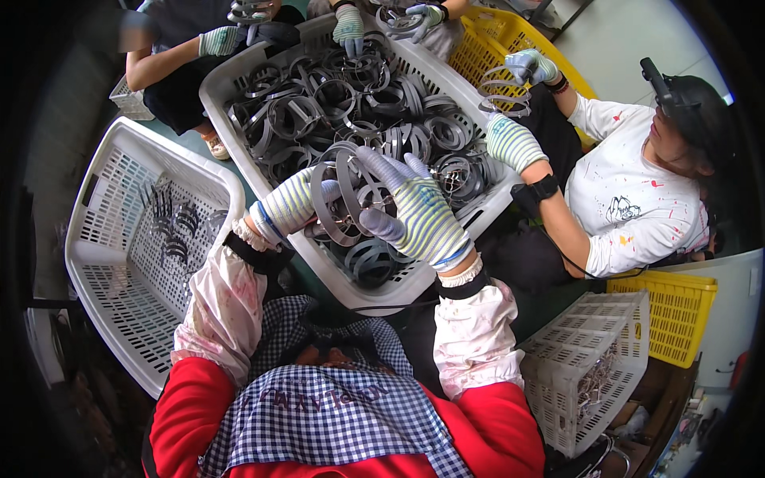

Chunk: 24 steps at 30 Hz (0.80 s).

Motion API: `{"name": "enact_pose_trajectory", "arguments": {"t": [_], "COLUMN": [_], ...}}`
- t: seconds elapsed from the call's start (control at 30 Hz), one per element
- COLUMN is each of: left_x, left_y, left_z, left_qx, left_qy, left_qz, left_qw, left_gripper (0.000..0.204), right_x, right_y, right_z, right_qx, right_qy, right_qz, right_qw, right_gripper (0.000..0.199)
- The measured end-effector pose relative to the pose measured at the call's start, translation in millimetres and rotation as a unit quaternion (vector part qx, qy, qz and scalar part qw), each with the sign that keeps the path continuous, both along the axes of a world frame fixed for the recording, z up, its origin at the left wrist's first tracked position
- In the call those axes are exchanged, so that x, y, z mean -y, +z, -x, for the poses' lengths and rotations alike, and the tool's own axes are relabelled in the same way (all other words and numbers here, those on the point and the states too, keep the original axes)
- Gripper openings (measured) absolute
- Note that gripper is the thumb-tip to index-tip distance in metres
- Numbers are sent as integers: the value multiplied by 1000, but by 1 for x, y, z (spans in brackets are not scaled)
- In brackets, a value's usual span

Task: Sorting and inspecting metal components in a manufacturing setting.

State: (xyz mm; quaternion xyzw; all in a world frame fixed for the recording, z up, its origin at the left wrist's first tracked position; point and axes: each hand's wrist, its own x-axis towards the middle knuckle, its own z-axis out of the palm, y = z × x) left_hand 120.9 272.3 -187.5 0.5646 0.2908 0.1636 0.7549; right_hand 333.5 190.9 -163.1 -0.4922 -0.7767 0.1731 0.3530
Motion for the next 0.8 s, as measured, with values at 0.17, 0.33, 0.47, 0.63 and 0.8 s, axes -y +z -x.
{"name": "enact_pose_trajectory", "arguments": {"t": [0.17,0.33,0.47,0.63,0.8], "left_x": [1,-3,-14,-17,-13], "left_y": [-8,-13,-8,-13,-16], "left_z": [-5,0,5,10,11], "left_qx": [37,76,188,182,213], "left_qy": [73,80,122,175,164], "left_qz": [69,99,140,123,174], "left_qw": [994,989,964,960,947], "left_gripper": [19,17,16,20,28], "right_x": [-6,-4,-14,-22,-31], "right_y": [-11,-6,-19,-84,-121], "right_z": [-12,-6,-19,-30,-18], "right_qx": [162,117,-226,343,544], "right_qy": [37,17,-137,-50,-87], "right_qz": [-25,-21,51,127,196], "right_qw": [986,993,963,929,811], "right_gripper": [94,90,55,30,28]}}
